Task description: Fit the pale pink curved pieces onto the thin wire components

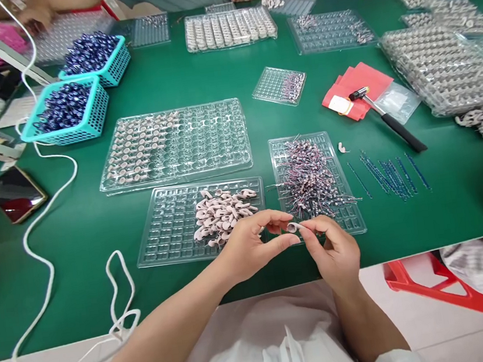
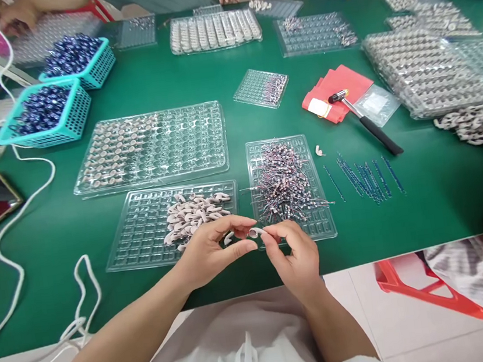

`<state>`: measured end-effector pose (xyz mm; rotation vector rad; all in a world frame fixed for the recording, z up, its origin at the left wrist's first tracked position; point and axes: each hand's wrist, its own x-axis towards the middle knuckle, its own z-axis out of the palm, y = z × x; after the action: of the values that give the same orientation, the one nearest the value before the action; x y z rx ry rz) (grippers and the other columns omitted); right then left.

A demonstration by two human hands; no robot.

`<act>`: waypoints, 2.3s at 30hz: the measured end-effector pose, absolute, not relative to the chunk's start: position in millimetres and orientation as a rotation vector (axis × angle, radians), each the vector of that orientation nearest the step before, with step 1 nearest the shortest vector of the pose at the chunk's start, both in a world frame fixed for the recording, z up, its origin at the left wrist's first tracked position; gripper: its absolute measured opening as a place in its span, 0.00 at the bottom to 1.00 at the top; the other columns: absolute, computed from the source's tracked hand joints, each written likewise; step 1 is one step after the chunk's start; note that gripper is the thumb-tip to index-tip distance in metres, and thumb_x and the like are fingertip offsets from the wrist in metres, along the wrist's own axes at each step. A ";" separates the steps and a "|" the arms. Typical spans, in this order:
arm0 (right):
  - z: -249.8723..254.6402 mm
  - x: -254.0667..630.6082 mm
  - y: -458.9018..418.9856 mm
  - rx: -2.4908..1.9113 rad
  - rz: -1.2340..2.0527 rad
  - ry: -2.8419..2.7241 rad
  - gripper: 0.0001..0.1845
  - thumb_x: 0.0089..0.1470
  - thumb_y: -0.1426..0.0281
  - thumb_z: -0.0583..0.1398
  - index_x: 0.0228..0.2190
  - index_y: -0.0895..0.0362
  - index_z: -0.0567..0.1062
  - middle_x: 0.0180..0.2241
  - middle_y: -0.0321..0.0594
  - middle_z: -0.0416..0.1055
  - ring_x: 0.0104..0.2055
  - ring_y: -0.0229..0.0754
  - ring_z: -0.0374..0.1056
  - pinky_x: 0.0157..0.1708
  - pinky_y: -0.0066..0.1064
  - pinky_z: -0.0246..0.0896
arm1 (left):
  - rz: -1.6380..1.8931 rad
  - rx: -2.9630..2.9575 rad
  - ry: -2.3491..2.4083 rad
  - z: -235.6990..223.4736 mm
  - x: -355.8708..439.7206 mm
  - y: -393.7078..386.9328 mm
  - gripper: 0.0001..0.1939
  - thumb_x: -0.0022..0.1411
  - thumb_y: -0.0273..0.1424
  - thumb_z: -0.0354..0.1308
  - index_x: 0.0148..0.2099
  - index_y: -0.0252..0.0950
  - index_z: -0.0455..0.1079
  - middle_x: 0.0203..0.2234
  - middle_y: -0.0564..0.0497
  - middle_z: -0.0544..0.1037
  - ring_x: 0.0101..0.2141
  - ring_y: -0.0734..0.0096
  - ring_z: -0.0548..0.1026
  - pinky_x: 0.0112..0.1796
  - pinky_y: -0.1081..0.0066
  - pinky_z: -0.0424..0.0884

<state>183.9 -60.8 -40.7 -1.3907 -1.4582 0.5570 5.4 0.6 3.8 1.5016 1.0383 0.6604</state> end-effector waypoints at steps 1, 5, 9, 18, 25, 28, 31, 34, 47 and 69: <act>-40.5 183.8 -61.2 -1.390 0.526 -1.478 0.04 0.60 0.74 0.61 0.36 0.53 0.76 0.29 0.34 0.74 0.30 0.36 0.69 0.31 0.29 0.64 | 0.655 1.504 1.040 4.8 5.5 0.6 0.16 0.57 0.35 0.68 0.46 0.33 0.78 0.35 0.47 0.82 0.36 0.67 0.78 0.40 0.70 0.74; -41.6 184.4 -61.5 -1.351 0.428 -1.589 0.05 0.59 0.74 0.62 0.37 0.53 0.76 0.30 0.35 0.75 0.30 0.37 0.70 0.34 0.31 0.65 | 0.605 1.540 1.058 10.2 6.6 -2.2 0.12 0.61 0.36 0.63 0.42 0.34 0.79 0.31 0.47 0.82 0.32 0.68 0.78 0.36 0.71 0.75; -46.5 186.9 -59.5 -1.267 0.423 -1.690 0.07 0.60 0.72 0.61 0.41 0.53 0.76 0.32 0.37 0.77 0.32 0.40 0.72 0.36 0.34 0.67 | 0.593 1.619 1.095 18.1 -1.8 -1.5 0.10 0.62 0.35 0.62 0.41 0.35 0.79 0.31 0.48 0.82 0.32 0.68 0.78 0.34 0.72 0.74; -47.9 190.2 -60.8 -1.286 0.426 -1.699 0.09 0.61 0.67 0.60 0.43 0.51 0.76 0.33 0.39 0.77 0.31 0.43 0.74 0.35 0.36 0.71 | 0.600 1.798 1.590 34.0 -80.8 23.0 0.14 0.66 0.41 0.58 0.43 0.37 0.77 0.37 0.47 0.82 0.36 0.64 0.78 0.38 0.69 0.74; -48.2 194.8 -60.0 -1.331 0.454 -1.710 0.08 0.60 0.63 0.60 0.41 0.48 0.77 0.33 0.41 0.79 0.28 0.44 0.75 0.22 0.34 0.68 | 0.385 1.858 1.851 40.6 -126.4 56.1 0.24 0.66 0.46 0.56 0.56 0.38 0.73 0.51 0.42 0.78 0.47 0.57 0.77 0.42 0.66 0.74; -49.0 196.7 -60.5 -1.325 0.417 -1.738 0.08 0.60 0.62 0.60 0.40 0.48 0.77 0.34 0.40 0.80 0.26 0.43 0.74 0.17 0.32 0.64 | 0.420 1.803 2.072 41.2 -144.8 97.4 0.20 0.70 0.40 0.52 0.57 0.34 0.71 0.54 0.39 0.76 0.49 0.57 0.76 0.46 0.64 0.72; -50.9 196.4 -59.9 -1.307 0.377 -1.750 0.07 0.61 0.63 0.60 0.40 0.49 0.77 0.35 0.40 0.80 0.27 0.43 0.76 0.20 0.31 0.68 | 0.394 1.732 2.243 35.7 -157.6 144.9 0.15 0.70 0.33 0.53 0.55 0.32 0.72 0.53 0.36 0.76 0.50 0.55 0.74 0.49 0.62 0.71; -52.3 194.1 -58.5 -1.296 0.364 -1.739 0.08 0.61 0.63 0.60 0.40 0.49 0.77 0.34 0.39 0.80 0.29 0.43 0.77 0.25 0.31 0.71 | 0.291 1.676 2.328 25.5 -163.5 180.0 0.15 0.70 0.36 0.57 0.53 0.33 0.72 0.50 0.41 0.76 0.48 0.58 0.76 0.48 0.57 0.74; -47.8 185.3 -64.5 -1.218 0.458 -1.529 0.10 0.59 0.77 0.59 0.41 0.53 0.77 0.31 0.38 0.76 0.31 0.40 0.73 0.32 0.33 0.70 | 0.450 1.692 2.378 1.2 -164.8 198.7 0.09 0.54 0.29 0.63 0.24 0.35 0.69 0.18 0.53 0.74 0.42 0.54 0.77 0.43 0.65 0.68; -38.1 228.1 -28.0 -1.732 0.132 -2.112 0.02 0.59 0.71 0.61 0.33 0.56 0.75 0.33 0.42 0.73 0.39 0.47 0.64 0.39 0.40 0.60 | 0.606 1.176 0.986 11.3 15.2 6.3 0.09 0.57 0.28 0.59 0.40 0.34 0.75 0.27 0.51 0.79 0.29 0.71 0.78 0.36 0.69 0.77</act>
<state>228.1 -28.0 -38.1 -1.7319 -2.1116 0.1317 15.2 6.3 11.3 1.1756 0.9863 0.6061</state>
